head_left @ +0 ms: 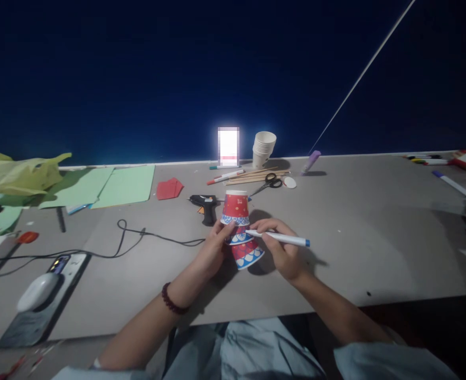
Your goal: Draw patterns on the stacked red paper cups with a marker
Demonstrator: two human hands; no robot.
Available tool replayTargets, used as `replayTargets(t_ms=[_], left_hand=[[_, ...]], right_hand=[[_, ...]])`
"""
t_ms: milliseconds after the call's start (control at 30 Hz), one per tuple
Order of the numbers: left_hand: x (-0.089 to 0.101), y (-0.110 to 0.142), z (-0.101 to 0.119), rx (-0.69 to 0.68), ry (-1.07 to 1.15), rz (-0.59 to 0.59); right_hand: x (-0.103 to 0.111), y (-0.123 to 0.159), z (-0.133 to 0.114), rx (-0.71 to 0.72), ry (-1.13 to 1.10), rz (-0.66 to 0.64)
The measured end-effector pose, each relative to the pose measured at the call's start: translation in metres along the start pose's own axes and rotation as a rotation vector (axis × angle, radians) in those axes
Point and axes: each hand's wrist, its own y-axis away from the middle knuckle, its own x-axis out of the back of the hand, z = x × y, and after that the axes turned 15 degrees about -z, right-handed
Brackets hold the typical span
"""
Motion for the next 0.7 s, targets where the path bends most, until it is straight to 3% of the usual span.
replayTargets(t_ms=[267,700], left_hand=[[0.0017,-0.0009,-0.0027,-0.003,-0.022,0.095],[0.0035,-0.0033,-0.0018,0.069,0.098,0.065]], right_hand=[[-0.0013,-0.0007,0.0016,-0.06,-0.078,0.029],[-0.0001,0.0002,-0.0028,-0.028,-0.017,0.012]])
